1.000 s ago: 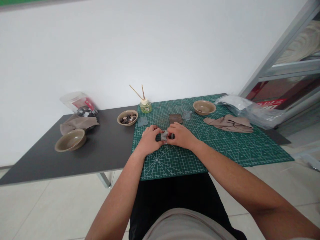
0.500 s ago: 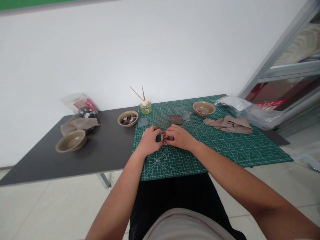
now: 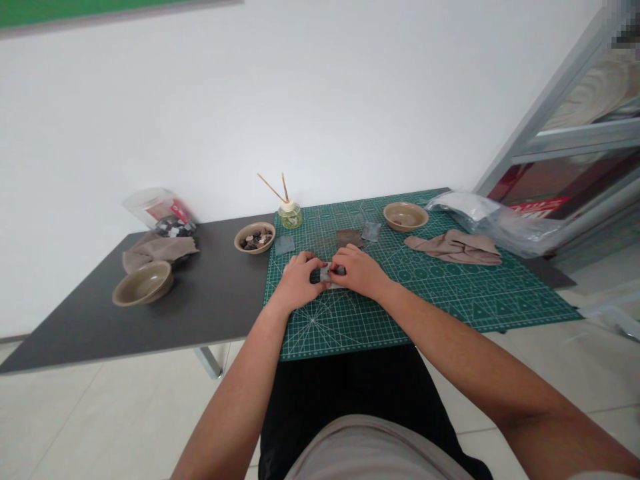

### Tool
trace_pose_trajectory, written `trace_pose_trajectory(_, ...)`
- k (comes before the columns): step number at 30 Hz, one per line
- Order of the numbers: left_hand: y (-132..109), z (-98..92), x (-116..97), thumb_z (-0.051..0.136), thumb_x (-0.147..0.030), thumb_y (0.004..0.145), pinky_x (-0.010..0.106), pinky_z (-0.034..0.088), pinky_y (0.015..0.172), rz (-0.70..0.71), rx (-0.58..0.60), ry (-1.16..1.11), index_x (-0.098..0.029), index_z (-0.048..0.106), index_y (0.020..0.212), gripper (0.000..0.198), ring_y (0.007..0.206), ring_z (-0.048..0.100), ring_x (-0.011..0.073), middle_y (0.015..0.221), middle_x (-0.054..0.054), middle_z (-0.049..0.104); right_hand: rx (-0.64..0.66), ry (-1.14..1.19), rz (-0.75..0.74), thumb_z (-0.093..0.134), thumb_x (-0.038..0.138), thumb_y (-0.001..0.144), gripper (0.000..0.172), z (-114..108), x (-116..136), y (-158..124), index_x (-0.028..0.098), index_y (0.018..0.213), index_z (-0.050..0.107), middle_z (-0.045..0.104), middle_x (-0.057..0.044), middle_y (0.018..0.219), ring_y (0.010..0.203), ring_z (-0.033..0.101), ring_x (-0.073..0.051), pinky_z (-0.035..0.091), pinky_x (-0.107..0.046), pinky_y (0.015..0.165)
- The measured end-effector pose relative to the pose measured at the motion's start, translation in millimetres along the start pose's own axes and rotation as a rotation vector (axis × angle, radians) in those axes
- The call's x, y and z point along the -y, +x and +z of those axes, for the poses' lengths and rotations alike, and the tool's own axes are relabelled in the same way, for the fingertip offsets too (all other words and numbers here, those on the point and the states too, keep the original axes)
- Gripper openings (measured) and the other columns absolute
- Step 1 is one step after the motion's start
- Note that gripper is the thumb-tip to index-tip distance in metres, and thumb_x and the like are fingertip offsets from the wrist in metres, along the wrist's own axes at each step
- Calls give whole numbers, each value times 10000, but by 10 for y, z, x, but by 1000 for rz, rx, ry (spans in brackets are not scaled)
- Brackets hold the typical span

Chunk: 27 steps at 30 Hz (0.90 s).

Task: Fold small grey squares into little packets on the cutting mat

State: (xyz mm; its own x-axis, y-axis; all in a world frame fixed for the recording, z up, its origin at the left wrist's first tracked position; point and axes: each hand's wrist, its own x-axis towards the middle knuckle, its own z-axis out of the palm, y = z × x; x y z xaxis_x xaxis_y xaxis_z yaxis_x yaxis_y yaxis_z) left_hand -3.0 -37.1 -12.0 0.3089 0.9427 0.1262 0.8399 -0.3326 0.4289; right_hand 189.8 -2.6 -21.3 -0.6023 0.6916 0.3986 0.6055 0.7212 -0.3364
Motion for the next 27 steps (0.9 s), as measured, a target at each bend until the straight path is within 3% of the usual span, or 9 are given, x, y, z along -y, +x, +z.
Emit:
trace_pose_trajectory(2,-3,-6,-8,707,-369,743,454,417,1003,-3,4,11,-277,636,1116,391,1141,500,273,1232,47,540,-7,-15,6,711,249,785,164,-1,2,-8,189,686,594,602,-42,780,820,502,-205,400,-337,788)
trace_pose_trajectory(7,-7,-18,-16,695,-349,754,441,412,1004,11,2,17,-264,629,1076,340,1121,496,260,1222,47,539,61,86,-147,660,215,835,112,-3,23,-3,195,737,609,654,-19,814,795,535,-175,394,-331,826)
trace_pose_trajectory(12,-10,-12,-9,705,-357,747,444,408,1003,10,-4,13,-270,621,1102,375,1125,491,259,1224,48,536,-10,-30,0,688,232,796,146,-7,44,5,189,707,581,624,-46,788,801,514,-203,398,-337,786)
trace_pose_trajectory(16,-11,-17,-12,701,-334,746,447,407,1004,-1,10,15,-268,622,1085,355,1142,490,262,1228,48,534,49,63,-125,673,224,811,136,-5,40,6,200,713,581,649,-22,791,779,527,-183,394,-335,817)
trace_pose_trajectory(21,-13,-23,-15,705,-362,751,444,406,1008,6,3,9,-278,618,1111,380,1145,495,261,1230,46,533,-23,-8,-11,664,232,805,144,2,41,5,204,703,567,623,-40,783,797,496,-206,390,-350,795)
trace_pose_trajectory(27,-11,-23,-11,694,-353,757,444,411,1000,27,9,33,-263,619,1082,345,1126,496,263,1230,53,531,52,88,-126,651,194,823,135,-6,51,3,202,717,569,642,-15,796,777,516,-178,389,-334,823)
